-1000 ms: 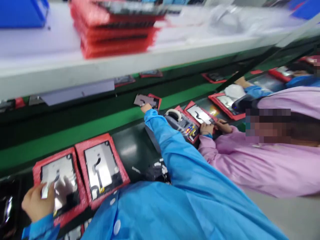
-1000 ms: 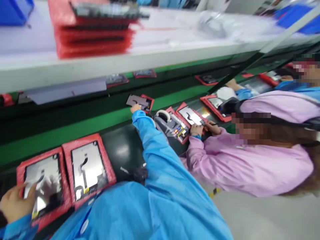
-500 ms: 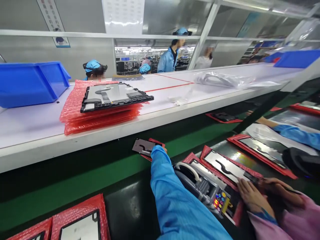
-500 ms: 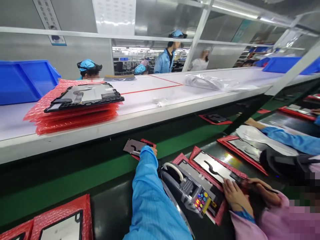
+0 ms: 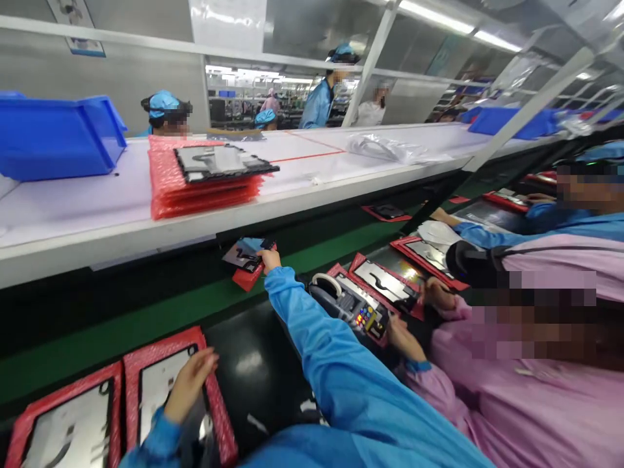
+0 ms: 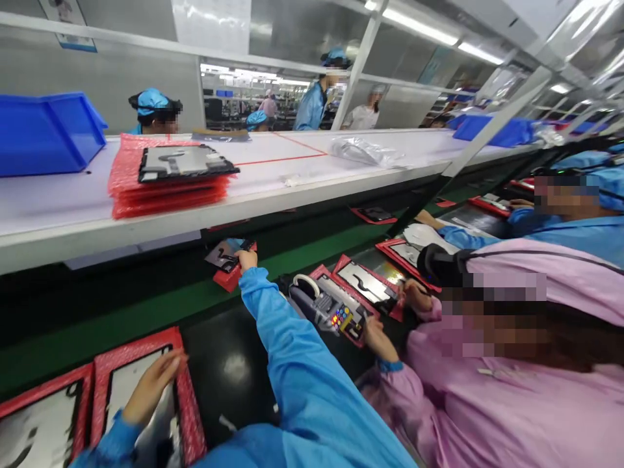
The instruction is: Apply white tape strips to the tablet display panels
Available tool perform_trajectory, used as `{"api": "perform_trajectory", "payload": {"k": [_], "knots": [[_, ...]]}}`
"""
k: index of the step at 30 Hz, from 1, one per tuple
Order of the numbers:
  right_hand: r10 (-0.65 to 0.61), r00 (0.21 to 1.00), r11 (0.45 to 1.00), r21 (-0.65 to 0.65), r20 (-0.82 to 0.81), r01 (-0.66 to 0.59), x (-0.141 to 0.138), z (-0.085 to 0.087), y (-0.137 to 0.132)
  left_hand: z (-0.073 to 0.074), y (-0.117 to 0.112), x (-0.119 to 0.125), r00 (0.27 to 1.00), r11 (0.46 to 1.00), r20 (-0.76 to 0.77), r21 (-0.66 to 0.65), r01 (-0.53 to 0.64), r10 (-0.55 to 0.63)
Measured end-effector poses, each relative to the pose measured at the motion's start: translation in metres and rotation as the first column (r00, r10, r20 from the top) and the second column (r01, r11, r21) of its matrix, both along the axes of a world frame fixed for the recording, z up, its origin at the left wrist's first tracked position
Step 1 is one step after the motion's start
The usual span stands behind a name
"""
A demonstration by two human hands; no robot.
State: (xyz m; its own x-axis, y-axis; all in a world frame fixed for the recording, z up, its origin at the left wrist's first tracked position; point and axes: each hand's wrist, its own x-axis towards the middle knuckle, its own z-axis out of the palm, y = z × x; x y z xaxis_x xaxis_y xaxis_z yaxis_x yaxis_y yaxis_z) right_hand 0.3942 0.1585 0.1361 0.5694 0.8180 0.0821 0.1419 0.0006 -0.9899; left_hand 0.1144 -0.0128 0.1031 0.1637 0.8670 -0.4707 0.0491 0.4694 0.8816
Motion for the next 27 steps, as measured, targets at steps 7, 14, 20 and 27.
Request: {"api": "perform_trajectory", "payload": {"k": [7,14,20,27], "knots": [[-0.125,0.768,0.991,-0.113,-0.628,0.070,-0.137,-0.047,-0.181,0.005,0.026,0.007,0.837,0.966,0.483,-0.092,-0.242,0.256],[0.065,0.608,0.896,-0.222,-0.791,-0.384,-0.205,-0.064,-0.289,-0.054,0.009,-0.089,0.856,0.879,0.213,-0.028,-0.476,0.471],[-0.055,0.535,0.707,-0.412,-0.843,-0.575,-0.227,-0.076,-0.305,-0.069,0.029,-0.121,0.913,0.967,-0.320,0.098,-0.234,0.253],[0.154,0.592,0.554,-0.427,-0.791,-0.715,-0.165,-0.082,-0.308,-0.043,0.026,-0.120,0.657,0.956,-0.740,0.275,0.104,0.142]]}}
